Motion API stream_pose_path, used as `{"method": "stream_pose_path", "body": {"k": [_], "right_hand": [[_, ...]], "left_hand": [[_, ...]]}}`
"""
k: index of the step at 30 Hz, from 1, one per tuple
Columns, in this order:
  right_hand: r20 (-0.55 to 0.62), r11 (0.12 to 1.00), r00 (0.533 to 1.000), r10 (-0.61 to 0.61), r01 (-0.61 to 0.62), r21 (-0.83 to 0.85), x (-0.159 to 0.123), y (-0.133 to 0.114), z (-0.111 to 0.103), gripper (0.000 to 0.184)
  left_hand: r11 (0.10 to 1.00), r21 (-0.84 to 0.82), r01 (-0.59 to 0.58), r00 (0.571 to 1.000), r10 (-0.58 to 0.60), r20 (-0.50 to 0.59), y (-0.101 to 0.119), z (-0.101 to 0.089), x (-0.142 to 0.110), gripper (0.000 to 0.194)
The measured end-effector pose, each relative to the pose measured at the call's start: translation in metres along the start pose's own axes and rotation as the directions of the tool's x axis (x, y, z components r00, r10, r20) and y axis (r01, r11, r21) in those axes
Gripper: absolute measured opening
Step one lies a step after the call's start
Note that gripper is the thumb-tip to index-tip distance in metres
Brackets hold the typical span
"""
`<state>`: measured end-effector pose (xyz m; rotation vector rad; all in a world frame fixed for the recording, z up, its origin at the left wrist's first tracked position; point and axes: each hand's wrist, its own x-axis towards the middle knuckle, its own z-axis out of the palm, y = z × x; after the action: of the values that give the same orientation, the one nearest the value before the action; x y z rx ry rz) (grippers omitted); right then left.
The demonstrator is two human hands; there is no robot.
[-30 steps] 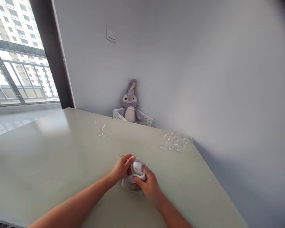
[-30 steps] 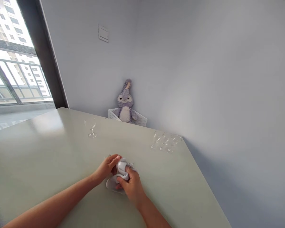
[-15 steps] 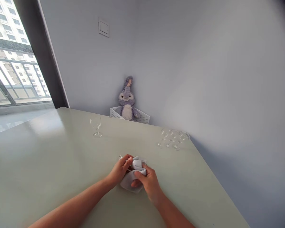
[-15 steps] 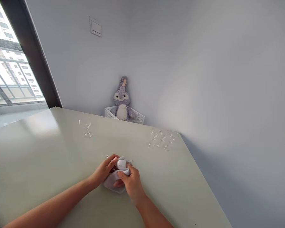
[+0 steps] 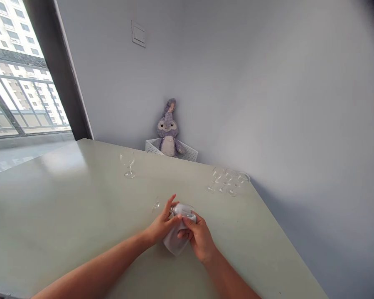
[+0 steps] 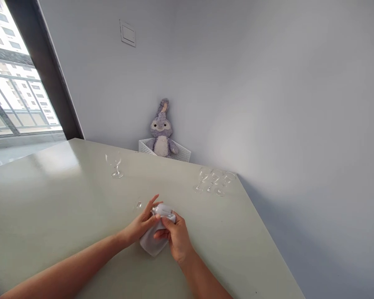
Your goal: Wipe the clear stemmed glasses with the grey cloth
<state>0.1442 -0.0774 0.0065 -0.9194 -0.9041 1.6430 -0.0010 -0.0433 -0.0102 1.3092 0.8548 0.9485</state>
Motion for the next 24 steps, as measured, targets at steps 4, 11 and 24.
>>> {"method": "stream_pose_path", "body": {"k": [4,11,24], "right_hand": [[0.042,0.983,0.998,0.056,-0.062,0.170,0.001,-0.003,-0.004,0.024],[0.131,1.000,0.991,-0.003,0.001,0.017,-0.008,-0.005,0.006,0.028],[0.104,0.769,0.959,-0.262,0.273,-0.578,-0.003,0.005,-0.001,0.023]], "left_hand": [[0.989,-0.141,-0.048,0.997,0.056,0.056,0.006,-0.001,-0.002,0.065],[0.964,-0.253,0.081,0.997,-0.081,0.009,0.030,-0.011,-0.002,0.041],[0.992,0.075,0.100,0.995,-0.098,-0.029,0.012,-0.007,0.003,0.053]]}}
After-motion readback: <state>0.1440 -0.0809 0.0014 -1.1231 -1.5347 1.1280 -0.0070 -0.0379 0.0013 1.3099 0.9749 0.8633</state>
